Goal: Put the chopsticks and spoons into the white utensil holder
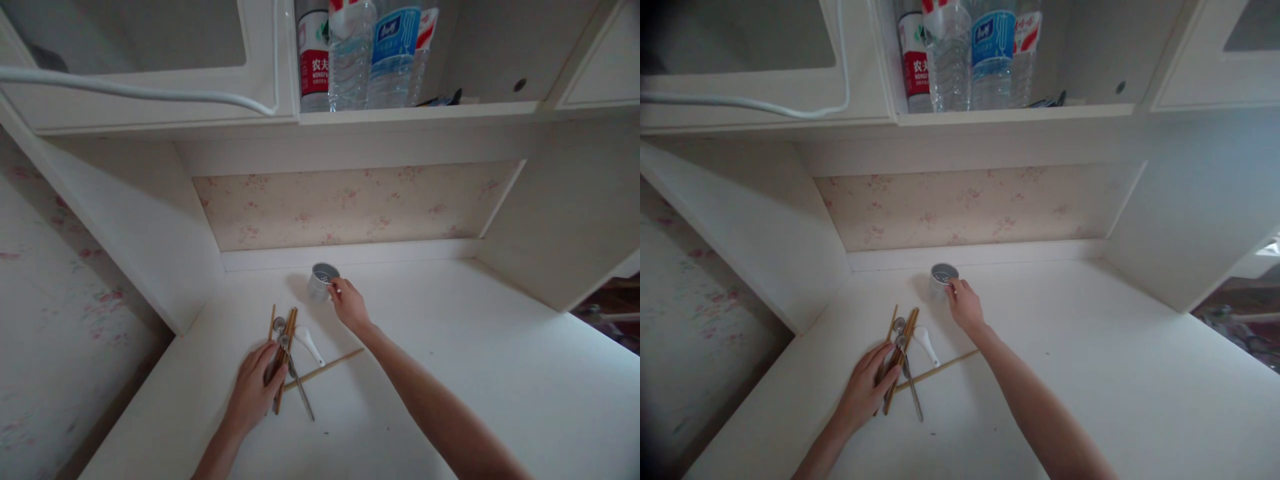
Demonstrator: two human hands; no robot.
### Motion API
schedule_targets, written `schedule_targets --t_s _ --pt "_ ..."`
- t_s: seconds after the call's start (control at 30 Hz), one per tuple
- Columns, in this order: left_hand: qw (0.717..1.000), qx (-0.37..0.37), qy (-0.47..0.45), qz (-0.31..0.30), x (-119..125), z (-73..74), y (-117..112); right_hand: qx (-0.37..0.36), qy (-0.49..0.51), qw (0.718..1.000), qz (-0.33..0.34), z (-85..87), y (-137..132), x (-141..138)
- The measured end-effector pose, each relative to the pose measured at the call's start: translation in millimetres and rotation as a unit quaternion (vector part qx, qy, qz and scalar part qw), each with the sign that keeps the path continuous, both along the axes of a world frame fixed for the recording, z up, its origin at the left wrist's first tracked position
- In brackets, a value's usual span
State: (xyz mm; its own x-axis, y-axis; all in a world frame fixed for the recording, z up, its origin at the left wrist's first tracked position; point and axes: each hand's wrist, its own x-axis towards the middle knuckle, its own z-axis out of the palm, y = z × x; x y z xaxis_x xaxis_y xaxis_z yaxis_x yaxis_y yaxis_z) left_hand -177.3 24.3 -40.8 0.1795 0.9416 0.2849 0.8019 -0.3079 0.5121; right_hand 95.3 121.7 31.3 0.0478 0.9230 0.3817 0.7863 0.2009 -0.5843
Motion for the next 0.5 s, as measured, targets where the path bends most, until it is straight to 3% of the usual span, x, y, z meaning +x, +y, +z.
schedule_targets --t_s 0.23,0.5 --pt "1.0 0.004 0.024 -0.006 19.5 -0.7 14.5 0.051 0.059 0.996 -0.044 -28.4 -61.1 54.9" --pt "0.998 -0.028 0.048 0.016 49.1 1.9 32.9 0.077 0.073 0.994 -0.028 -53.4 -83.8 64.5"
